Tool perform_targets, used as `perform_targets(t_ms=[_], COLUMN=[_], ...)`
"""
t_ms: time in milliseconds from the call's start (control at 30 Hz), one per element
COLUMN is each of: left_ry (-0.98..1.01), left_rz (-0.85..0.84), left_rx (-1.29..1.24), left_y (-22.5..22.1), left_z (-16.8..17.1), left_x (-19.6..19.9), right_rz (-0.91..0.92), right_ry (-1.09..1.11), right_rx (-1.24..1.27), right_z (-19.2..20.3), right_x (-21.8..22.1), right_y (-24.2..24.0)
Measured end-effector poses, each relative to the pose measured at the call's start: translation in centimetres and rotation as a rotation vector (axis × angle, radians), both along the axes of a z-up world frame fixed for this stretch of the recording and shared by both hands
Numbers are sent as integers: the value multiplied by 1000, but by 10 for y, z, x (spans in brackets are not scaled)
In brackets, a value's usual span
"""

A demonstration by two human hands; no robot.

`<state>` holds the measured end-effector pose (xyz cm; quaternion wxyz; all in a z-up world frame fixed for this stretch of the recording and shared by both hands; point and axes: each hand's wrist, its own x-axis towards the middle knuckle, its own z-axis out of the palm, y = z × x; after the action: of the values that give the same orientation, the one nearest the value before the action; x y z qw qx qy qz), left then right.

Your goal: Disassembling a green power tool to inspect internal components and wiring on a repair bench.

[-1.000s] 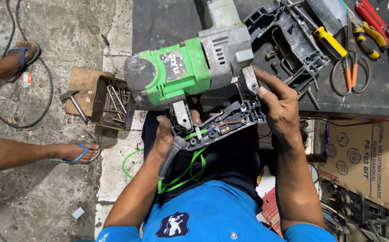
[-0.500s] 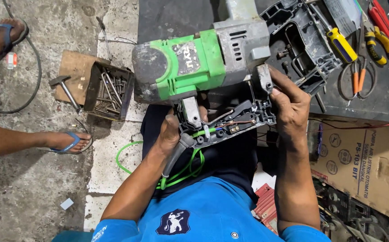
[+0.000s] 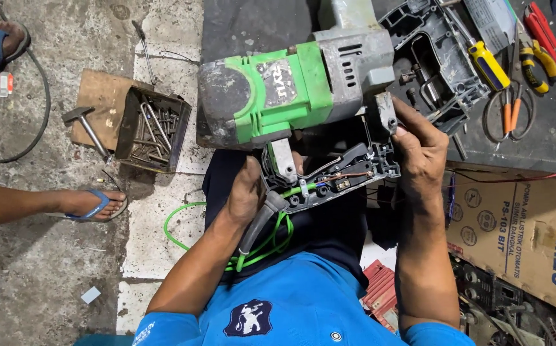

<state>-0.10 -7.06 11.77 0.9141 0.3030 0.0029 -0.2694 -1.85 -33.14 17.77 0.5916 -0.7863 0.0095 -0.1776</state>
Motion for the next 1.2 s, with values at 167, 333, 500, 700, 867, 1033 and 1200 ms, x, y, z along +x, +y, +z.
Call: perform_targets(t_ms=[167, 333, 500, 700, 867, 1033, 1200], left_ry=[-40, -30, -42, -79, -57, -83, -106], left_rz=[-62, -56, -46, -28, 34, 24, 19], left_rx=[-135, -170, -93, -151, -92, -101, -104], left_y=[5, 5, 4, 6, 4, 4, 5], left_z=[6, 10, 35, 8, -21, -9, -3], left_x=[6, 3, 6, 7, 3, 3, 2], right_rz=[-4, 19, 42, 53, 27, 58, 73], right_ry=[4, 0, -10, -12, -93, -159, -179], right_rx=[3, 6, 76, 77, 58, 42, 56], right_z=[4, 8, 13, 16, 11, 10, 10], right_x=[1, 1, 3, 1, -2, -2, -1], right_y=[3, 3, 6, 10, 10, 8, 8])
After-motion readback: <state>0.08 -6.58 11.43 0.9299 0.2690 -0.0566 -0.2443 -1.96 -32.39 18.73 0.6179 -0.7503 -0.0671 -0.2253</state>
